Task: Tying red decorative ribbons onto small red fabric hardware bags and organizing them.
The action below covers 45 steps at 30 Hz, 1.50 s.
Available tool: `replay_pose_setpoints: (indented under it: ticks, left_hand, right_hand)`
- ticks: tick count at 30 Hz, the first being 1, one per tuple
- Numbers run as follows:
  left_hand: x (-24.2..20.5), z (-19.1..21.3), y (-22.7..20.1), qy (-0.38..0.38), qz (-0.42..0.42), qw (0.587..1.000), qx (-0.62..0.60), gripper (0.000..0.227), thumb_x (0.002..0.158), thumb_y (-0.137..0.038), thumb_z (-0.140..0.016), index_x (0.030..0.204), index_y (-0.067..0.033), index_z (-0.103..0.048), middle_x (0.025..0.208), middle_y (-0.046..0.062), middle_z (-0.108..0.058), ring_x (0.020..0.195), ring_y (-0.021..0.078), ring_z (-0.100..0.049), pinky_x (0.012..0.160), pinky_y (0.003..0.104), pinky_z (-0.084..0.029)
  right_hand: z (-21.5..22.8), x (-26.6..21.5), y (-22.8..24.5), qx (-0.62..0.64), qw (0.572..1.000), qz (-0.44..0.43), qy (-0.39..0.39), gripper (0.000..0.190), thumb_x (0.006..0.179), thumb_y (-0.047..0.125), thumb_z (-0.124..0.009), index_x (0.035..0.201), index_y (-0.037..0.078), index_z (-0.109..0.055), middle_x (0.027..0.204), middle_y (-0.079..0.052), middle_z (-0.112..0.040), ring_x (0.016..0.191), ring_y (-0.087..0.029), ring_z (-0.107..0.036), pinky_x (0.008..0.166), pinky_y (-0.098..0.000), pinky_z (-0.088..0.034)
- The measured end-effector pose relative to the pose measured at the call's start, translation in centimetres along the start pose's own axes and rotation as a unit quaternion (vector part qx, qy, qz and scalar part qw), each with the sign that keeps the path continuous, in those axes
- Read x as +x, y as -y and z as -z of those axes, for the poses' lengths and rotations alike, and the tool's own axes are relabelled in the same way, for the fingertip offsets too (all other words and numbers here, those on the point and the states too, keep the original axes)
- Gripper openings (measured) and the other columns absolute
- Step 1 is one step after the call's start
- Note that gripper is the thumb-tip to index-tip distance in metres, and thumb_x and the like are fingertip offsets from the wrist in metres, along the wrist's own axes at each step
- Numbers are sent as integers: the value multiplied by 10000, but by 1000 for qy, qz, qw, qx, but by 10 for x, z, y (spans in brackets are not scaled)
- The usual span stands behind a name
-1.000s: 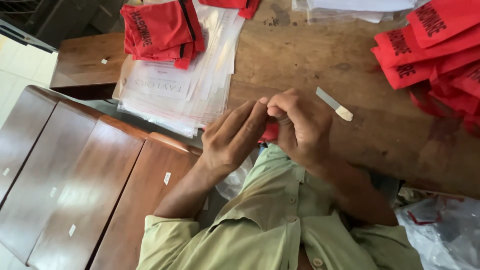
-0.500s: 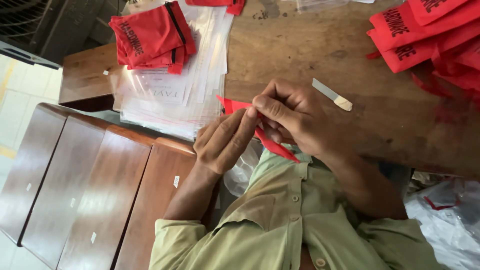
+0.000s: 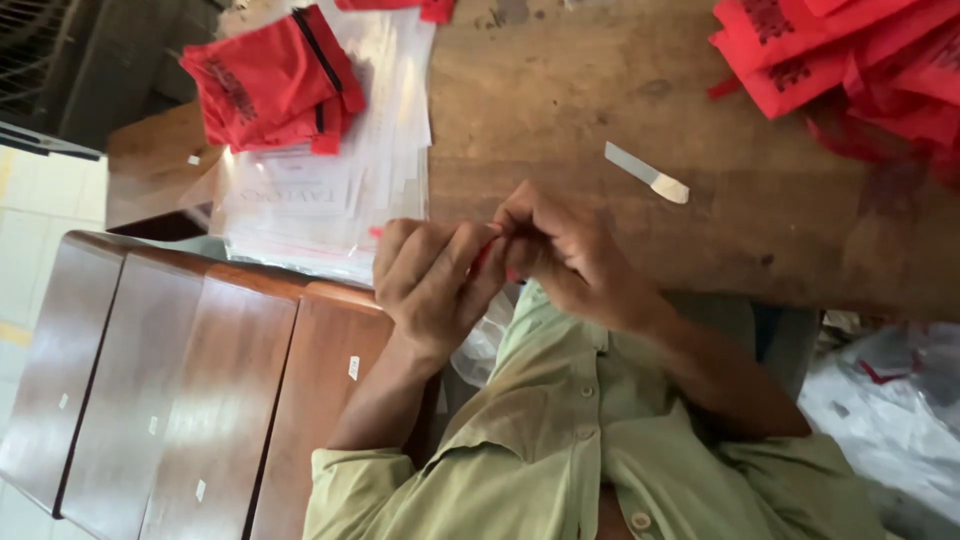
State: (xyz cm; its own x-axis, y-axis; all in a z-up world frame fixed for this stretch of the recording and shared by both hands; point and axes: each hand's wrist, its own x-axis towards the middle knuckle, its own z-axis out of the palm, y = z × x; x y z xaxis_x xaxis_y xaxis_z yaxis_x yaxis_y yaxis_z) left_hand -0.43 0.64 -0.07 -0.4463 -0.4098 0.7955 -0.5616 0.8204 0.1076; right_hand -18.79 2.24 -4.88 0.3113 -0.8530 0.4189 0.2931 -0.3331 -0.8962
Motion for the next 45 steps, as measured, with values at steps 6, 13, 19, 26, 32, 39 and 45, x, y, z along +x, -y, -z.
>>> replay_pose_setpoints:
  ticks: [6, 13, 19, 26, 32, 39, 45]
  left_hand:
    - [-8, -2, -2, 117, 348, 870, -330, 89, 963, -89, -730, 938, -10, -697, 827, -9, -621, 729, 92, -554, 652, 277, -443]
    - [-19, -16, 7, 85, 505, 539, -668, 234, 1079, -107, -697, 916, 60, -707, 752, -39, -572, 734, 47, -430, 673, 238, -355]
    - [-14, -20, -3, 48, 546, 481, -684, 167, 1026, -100, -704, 1089, 48, -750, 887, 34, -708, 744, 59, -530, 706, 229, -428]
    - [-9, -15, -7, 88, 503, 612, -603, 154, 1015, -90, -692, 1079, 29, -764, 975, 75, -772, 885, 103, -688, 816, 260, -562]
    - [-13, -6, -3, 137, 427, 786, -425, 130, 1007, -113, -735, 1050, -3, -790, 841, 4, -679, 775, 57, -584, 700, 217, -469]
    - [-10, -4, -14, 105, 338, 889, -290, 217, 903, -63, -837, 1103, -42, -756, 737, -7, -651, 618, 45, -500, 555, 217, -409]
    - [-11, -4, -8, 112, 102, 973, -172, 272, 849, -6, -885, 1097, -64, -790, 583, 39, -464, 477, 119, -435, 486, 313, -342]
  right_hand:
    - [-8, 1, 6, -253, 952, 90, -149, 231, 931, -190, -571, 1050, 7, -548, 1026, -82, -564, 858, -137, -613, 728, -258, -543]
    - [1, -7, 7, -310, 921, 157, -174, 180, 1021, -105, -676, 1103, 10, -565, 1028, -112, -592, 852, -202, -609, 654, -296, -512]
    - [-4, -17, 20, -402, 878, 192, -174, 307, 1002, 11, -803, 1244, 9, -614, 1145, -163, -641, 963, -263, -676, 719, -331, -558]
    - [-1, -18, 21, -429, 864, 174, -200, 100, 1056, 26, -723, 1128, -18, -668, 1109, -140, -697, 905, -241, -710, 745, -320, -581]
    - [10, -26, 7, -299, 907, 141, -258, 67, 1127, 12, -613, 1083, -38, -603, 1146, -164, -678, 813, -172, -707, 731, -270, -606]
    - [13, -30, -5, -69, 959, 65, -266, 78, 1137, -17, -575, 1097, -18, -508, 1071, -157, -631, 715, -136, -668, 671, -274, -584]
    - [14, -31, -6, 0, 961, 52, -271, 99, 1121, -54, -572, 1067, -6, -503, 1030, -166, -635, 666, -137, -647, 608, -238, -520]
